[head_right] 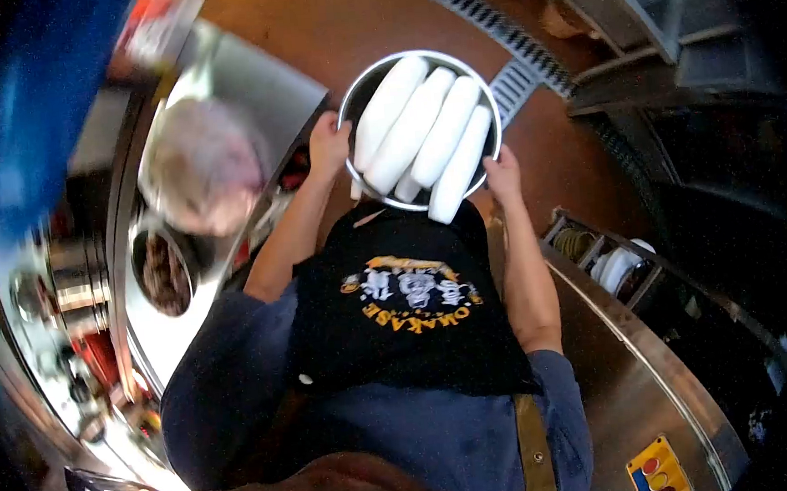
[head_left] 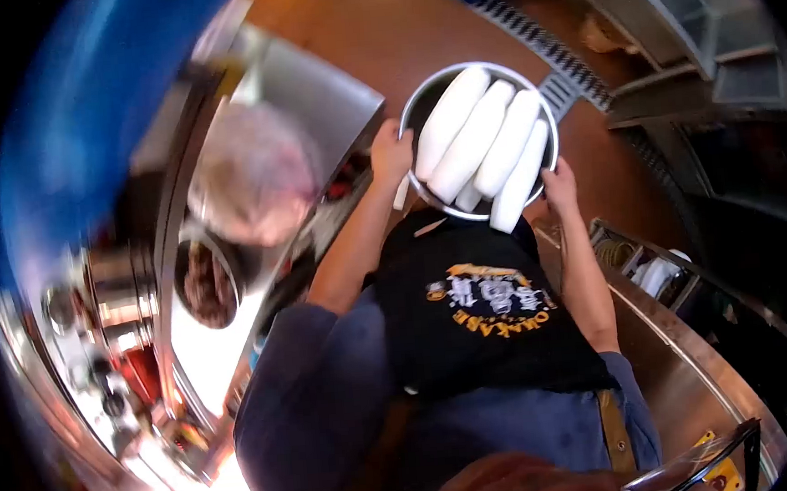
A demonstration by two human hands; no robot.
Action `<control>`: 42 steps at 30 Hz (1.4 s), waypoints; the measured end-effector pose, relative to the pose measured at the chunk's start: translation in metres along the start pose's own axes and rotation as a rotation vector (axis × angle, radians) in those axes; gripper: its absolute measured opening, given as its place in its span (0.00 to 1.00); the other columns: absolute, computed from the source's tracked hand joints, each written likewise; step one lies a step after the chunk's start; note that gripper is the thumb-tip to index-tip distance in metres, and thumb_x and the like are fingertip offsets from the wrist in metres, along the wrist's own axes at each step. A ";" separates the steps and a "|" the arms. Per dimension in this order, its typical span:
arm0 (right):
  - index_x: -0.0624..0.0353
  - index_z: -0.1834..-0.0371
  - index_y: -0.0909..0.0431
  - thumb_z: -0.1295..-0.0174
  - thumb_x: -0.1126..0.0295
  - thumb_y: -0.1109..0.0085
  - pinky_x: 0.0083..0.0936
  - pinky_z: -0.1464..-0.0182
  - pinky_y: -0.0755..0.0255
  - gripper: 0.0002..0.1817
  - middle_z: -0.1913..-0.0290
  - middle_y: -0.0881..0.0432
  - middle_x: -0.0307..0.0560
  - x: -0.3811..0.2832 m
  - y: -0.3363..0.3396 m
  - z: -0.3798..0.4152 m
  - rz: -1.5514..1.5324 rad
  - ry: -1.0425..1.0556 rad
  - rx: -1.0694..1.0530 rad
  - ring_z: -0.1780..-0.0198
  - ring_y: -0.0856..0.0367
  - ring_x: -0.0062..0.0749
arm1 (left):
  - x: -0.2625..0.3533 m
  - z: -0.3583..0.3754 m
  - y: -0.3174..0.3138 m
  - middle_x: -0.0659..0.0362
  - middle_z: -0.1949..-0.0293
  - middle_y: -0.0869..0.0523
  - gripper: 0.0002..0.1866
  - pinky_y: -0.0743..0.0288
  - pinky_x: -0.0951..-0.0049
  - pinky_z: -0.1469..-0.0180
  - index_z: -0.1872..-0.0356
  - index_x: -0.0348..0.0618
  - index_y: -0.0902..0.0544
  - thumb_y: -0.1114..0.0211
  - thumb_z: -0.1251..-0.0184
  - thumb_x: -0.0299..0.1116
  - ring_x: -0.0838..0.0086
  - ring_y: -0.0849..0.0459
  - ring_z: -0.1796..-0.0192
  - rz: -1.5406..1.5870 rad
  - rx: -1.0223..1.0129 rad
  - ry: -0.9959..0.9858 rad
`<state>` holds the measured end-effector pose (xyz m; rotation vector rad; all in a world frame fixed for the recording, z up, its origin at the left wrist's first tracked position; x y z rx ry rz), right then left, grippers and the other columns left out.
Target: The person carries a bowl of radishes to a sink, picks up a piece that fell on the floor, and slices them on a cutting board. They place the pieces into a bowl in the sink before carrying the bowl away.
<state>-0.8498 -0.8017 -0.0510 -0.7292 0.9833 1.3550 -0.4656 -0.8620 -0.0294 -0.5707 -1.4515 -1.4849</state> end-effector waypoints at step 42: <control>0.62 0.69 0.27 0.41 0.74 0.43 0.25 0.85 0.38 0.04 0.79 0.30 0.38 -0.680 0.236 -0.784 0.343 -0.212 0.466 0.85 0.33 0.23 | 0.545 -0.780 -0.489 0.40 0.29 0.32 0.48 0.14 0.59 0.54 0.19 0.56 0.51 0.49 0.32 0.72 0.55 0.14 0.49 0.283 -1.220 0.241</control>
Point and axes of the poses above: each hand's wrist, its own z-axis away from the middle knuckle, its own y-axis out of the back of the hand, x = y × z, the point moved 8 cm from there along -z, towards the middle knuckle
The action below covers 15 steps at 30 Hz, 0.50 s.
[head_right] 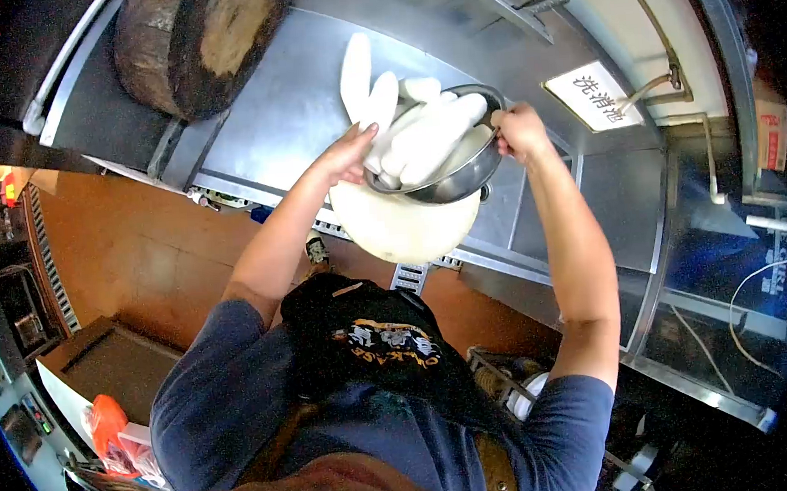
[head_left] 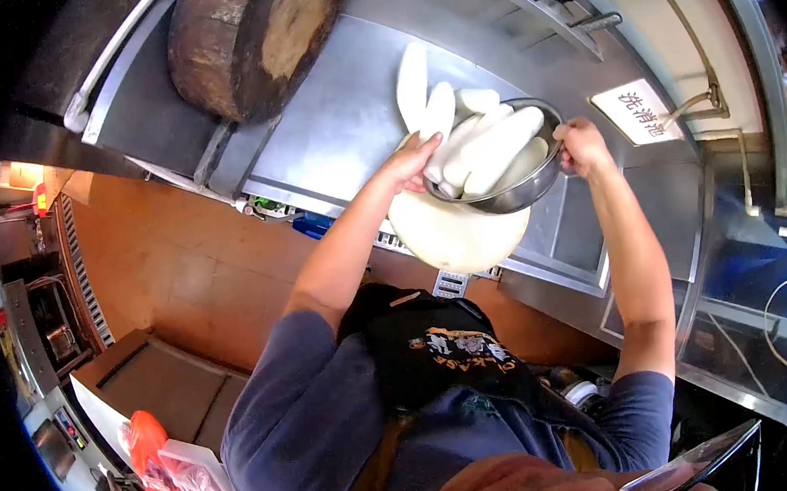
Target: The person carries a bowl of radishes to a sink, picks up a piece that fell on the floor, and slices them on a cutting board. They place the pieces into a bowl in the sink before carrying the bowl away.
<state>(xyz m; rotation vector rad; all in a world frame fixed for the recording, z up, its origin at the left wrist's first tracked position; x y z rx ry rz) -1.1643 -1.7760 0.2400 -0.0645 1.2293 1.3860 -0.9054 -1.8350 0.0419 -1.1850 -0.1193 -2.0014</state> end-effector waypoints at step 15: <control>0.64 0.75 0.25 0.44 0.72 0.40 0.31 0.85 0.42 0.08 0.80 0.29 0.44 -0.045 0.098 -0.103 0.121 0.058 0.118 0.86 0.35 0.29 | -0.044 -0.058 0.014 0.35 0.32 0.32 0.60 0.15 0.56 0.51 0.21 0.45 0.74 0.31 0.33 0.43 0.47 0.16 0.46 0.661 0.372 -0.187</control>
Point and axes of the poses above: each hand's wrist, its own z-axis away from the middle knuckle, its own y-axis out of the back of the hand, x = y × z, the point moved 8 cm from there along -z, towards the middle knuckle
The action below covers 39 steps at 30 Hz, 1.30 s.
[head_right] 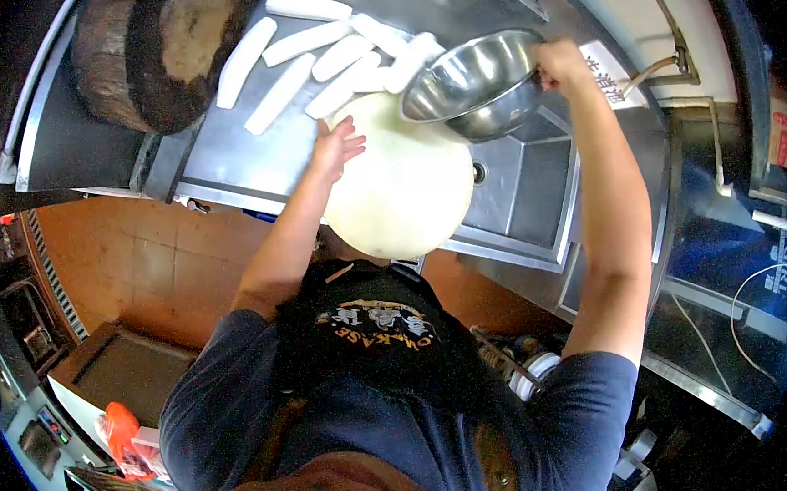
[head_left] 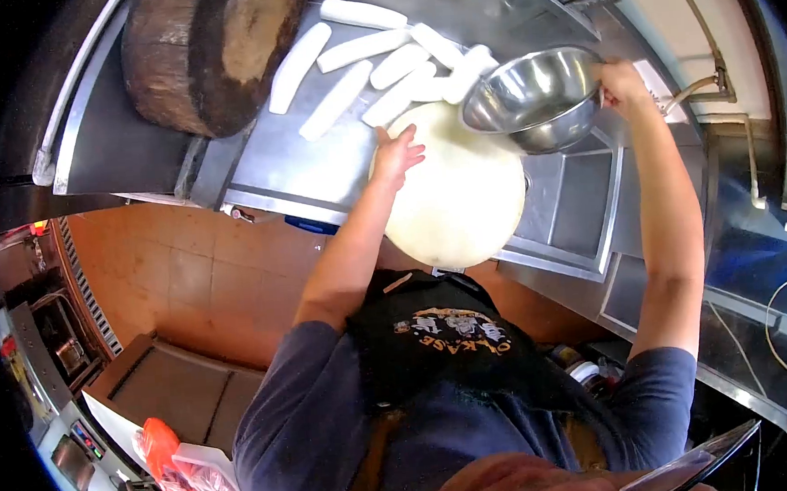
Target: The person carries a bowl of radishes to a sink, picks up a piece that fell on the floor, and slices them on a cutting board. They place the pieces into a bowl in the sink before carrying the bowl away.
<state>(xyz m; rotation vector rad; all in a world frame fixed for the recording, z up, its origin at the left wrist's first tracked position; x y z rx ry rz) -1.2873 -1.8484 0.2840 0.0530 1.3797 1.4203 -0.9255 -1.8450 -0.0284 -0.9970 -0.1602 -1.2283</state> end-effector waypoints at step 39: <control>0.69 0.31 0.28 0.22 0.63 0.60 0.36 0.25 0.40 0.25 0.29 0.27 0.57 0.525 -0.076 0.011 0.632 0.596 -0.238 0.31 0.28 0.45 | -0.862 0.551 0.353 0.53 0.77 0.16 0.13 0.25 0.66 0.73 0.65 0.41 0.15 0.37 0.37 0.41 0.67 0.17 0.76 0.229 1.362 0.386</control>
Point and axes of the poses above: each hand's wrist, its own z-axis away from the middle knuckle, its own y-axis out of the back of the hand, x = y × z, the point moved 8 cm from there along -z, towards the middle knuckle
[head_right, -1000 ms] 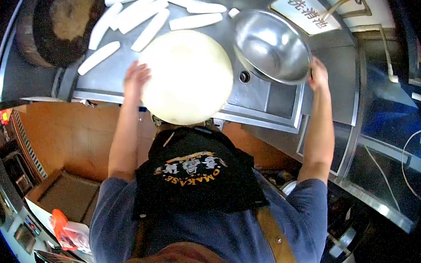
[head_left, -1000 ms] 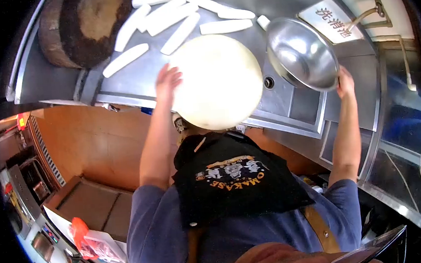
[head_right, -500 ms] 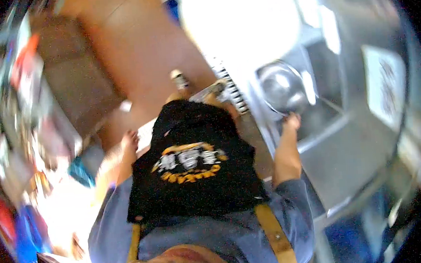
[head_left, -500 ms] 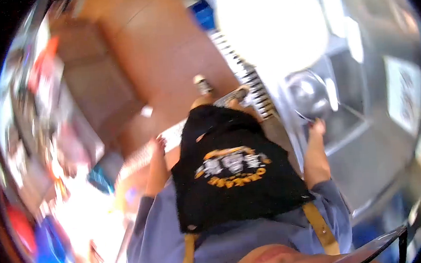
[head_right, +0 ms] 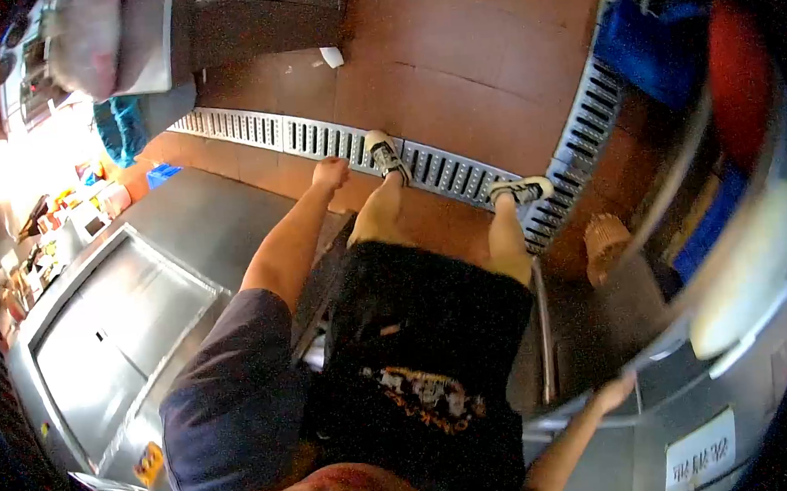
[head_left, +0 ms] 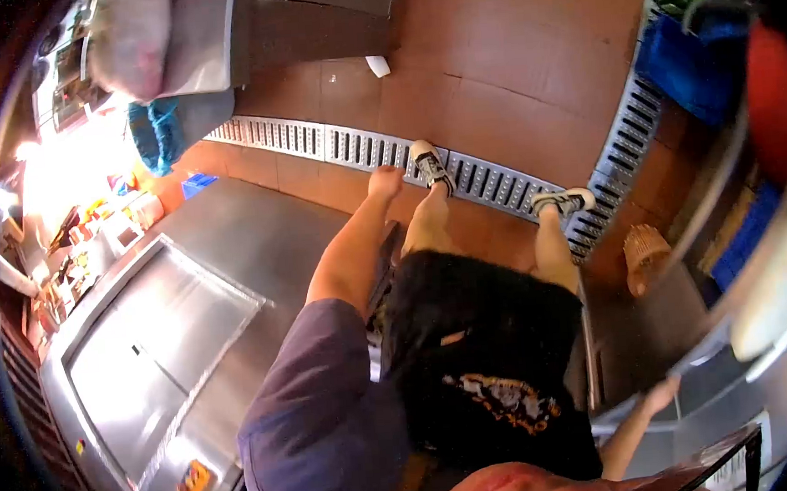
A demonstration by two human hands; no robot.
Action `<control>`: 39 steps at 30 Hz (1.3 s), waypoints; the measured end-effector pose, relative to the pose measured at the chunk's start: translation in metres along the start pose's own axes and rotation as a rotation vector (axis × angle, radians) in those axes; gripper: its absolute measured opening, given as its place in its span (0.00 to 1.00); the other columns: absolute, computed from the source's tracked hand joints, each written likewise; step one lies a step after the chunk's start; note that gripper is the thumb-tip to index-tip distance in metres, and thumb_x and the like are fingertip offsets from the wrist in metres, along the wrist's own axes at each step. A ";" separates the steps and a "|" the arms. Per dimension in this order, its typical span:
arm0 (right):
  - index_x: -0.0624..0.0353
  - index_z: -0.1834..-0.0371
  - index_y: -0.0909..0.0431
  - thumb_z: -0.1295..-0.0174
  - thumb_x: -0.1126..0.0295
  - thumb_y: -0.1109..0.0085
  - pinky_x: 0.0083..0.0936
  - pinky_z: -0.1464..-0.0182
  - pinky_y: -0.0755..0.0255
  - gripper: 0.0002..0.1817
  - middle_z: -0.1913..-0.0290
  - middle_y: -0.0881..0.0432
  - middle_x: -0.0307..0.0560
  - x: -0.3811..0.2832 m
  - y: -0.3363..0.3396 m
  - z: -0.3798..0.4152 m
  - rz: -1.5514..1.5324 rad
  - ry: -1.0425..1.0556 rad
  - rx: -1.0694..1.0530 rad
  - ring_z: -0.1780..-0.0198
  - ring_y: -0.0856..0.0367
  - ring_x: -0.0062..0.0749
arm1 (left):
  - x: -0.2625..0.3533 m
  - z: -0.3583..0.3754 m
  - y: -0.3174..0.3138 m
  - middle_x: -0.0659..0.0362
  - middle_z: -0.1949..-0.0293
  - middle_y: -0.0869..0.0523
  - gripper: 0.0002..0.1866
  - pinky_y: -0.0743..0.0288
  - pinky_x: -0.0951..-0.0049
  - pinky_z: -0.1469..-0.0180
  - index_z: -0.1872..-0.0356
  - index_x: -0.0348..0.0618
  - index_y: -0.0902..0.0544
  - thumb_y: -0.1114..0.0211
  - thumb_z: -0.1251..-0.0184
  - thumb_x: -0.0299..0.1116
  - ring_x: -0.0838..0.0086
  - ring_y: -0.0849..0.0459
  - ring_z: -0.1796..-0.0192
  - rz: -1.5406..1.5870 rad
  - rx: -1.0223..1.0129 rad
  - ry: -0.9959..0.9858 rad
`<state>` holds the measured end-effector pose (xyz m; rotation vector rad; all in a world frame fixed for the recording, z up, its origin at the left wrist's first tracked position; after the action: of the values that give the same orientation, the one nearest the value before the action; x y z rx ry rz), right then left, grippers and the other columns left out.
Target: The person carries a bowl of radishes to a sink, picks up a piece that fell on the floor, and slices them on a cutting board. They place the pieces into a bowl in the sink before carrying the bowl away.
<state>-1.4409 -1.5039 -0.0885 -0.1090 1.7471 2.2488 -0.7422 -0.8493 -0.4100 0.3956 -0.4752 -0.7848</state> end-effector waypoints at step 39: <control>0.64 0.52 0.18 0.30 0.72 0.50 0.34 0.48 0.21 0.12 0.54 0.14 0.55 0.016 -0.003 -0.004 0.376 0.238 0.480 0.52 0.15 0.45 | 0.203 0.191 -0.111 0.41 0.36 0.22 0.45 0.33 0.44 0.30 0.27 0.39 0.34 0.23 0.45 0.42 0.46 0.22 0.35 0.727 -1.546 -0.283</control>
<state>-1.4561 -1.5037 -0.0958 0.0628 2.5714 2.0328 -0.7851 -1.1034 -0.2568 -1.2780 -0.1325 -0.3050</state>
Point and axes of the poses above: each hand's wrist, its own z-axis away from the middle knuckle, its own y-axis out of the back of the hand, x = y × z, the point moved 8 cm from there along -z, towards the middle knuckle
